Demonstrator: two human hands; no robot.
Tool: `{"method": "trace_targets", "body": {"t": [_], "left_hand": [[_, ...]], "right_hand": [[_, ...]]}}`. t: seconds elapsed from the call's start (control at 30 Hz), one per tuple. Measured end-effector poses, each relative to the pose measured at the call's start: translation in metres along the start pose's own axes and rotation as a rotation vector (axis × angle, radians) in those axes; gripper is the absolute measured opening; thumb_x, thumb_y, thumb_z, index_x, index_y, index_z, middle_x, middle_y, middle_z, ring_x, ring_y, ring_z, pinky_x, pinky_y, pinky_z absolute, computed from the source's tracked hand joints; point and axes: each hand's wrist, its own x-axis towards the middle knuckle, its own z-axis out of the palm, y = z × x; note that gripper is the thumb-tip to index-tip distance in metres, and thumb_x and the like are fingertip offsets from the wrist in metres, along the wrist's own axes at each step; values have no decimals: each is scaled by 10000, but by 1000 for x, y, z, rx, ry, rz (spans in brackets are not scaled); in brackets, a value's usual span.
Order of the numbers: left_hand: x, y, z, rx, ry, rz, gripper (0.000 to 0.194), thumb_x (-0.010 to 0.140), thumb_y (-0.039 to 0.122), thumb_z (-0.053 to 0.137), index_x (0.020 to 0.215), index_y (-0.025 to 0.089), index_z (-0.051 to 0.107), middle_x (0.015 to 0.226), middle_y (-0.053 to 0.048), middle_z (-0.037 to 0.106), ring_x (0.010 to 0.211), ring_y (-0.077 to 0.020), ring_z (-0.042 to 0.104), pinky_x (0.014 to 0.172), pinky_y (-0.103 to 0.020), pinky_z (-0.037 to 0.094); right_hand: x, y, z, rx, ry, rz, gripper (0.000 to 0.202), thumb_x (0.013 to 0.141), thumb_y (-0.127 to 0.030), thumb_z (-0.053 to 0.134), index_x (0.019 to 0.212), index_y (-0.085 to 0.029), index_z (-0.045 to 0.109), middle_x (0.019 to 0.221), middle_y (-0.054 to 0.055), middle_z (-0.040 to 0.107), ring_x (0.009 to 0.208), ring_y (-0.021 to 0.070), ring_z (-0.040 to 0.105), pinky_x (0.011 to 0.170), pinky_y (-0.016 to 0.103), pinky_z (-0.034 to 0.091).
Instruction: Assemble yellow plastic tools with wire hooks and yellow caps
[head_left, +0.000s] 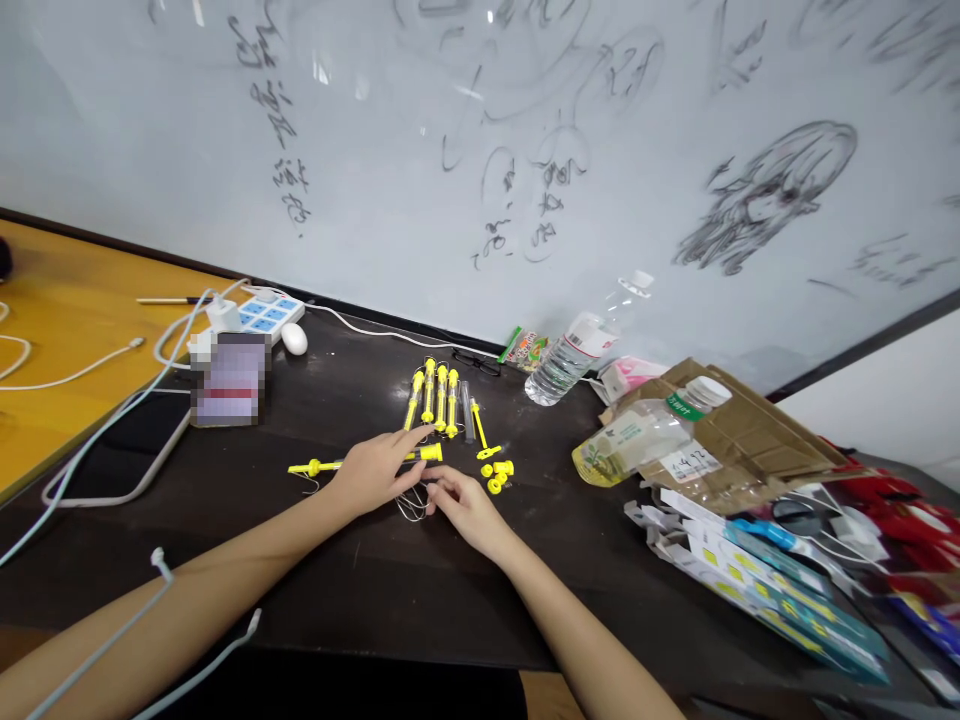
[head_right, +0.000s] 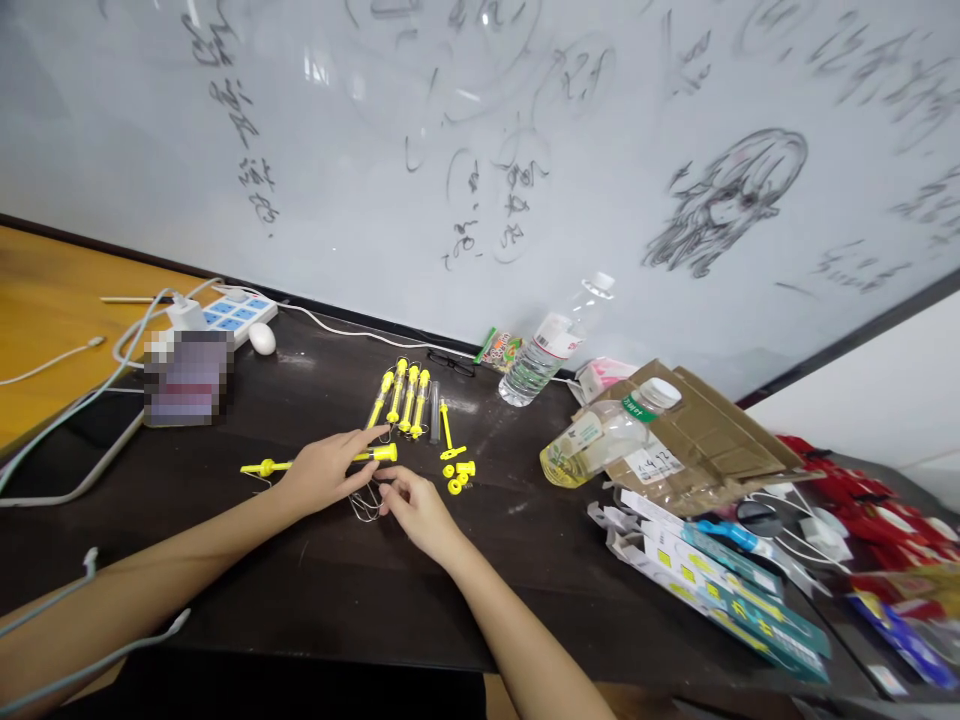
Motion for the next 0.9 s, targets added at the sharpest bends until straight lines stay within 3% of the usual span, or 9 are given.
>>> {"method": "trace_targets", "body": {"t": [0.1, 0.2, 0.27, 0.37, 0.57, 0.67, 0.77, 0.9], "left_hand": [[0, 0, -3, -15, -25, -11, 479, 902, 315, 467, 1368, 240, 384, 1184, -45, 630, 1014, -193, 620, 822, -287, 494], [0, -1, -2, -27, -47, 5, 470, 902, 314, 462, 1360, 232, 394, 1176, -54, 628, 1012, -199, 616, 828, -298, 494], [-1, -1, -1, -40, -57, 30, 468, 897, 304, 467, 1354, 229, 398, 1183, -60, 620, 1016, -204, 609, 835, -310, 492], [-1, 0, 1, -69, -85, 72, 471, 888, 278, 481, 1349, 237, 400, 1094, -55, 640, 966, -201, 613, 800, -304, 493], [1, 0, -10, -115, -126, 154, 481, 890, 316, 498, 1351, 220, 401, 1142, -70, 614, 1021, -207, 582, 865, -326, 455], [-1, -17, -30, -72, -157, 187, 441, 876, 391, 529, 1282, 224, 491, 1149, -71, 601, 1037, -221, 559, 902, -349, 417], [-10, -42, -45, -64, -187, 123, 459, 874, 486, 516, 1249, 221, 527, 1108, -73, 594, 1019, -226, 548, 886, -341, 407], [-21, -64, -44, -198, -230, 6, 447, 878, 508, 496, 1221, 224, 535, 944, -31, 565, 895, -186, 552, 816, -294, 422]], "right_hand": [[-1, -1, -1, -53, 45, 11, 223, 906, -328, 475, 1039, -185, 583, 625, -19, 600, 581, 130, 525, 621, 264, 413], [0, -1, -1, -36, 179, -2, 195, 866, -334, 538, 1007, -200, 530, 629, -44, 542, 545, 114, 486, 571, 247, 408], [1, -2, -2, 40, 248, -42, 332, 818, -328, 602, 1098, -215, 464, 756, -32, 549, 562, 99, 487, 546, 232, 419], [5, -1, -3, 198, 206, -66, 542, 773, -339, 655, 1235, -259, 382, 931, 6, 536, 627, 101, 531, 482, 209, 440], [10, 10, -3, 280, 154, -23, 298, 776, -387, 646, 991, -203, 550, 832, 22, 563, 644, 123, 572, 405, 184, 442], [11, 14, -2, 269, 158, -13, 295, 780, -393, 644, 982, -194, 562, 755, 6, 556, 607, 115, 560, 389, 174, 424], [11, 16, -2, 278, 146, -10, 301, 774, -388, 653, 986, -193, 565, 741, 3, 565, 599, 113, 561, 391, 172, 421], [12, 17, -1, 318, 174, -10, 308, 750, -369, 673, 965, -201, 530, 733, -11, 561, 582, 111, 562, 375, 165, 414]]}}
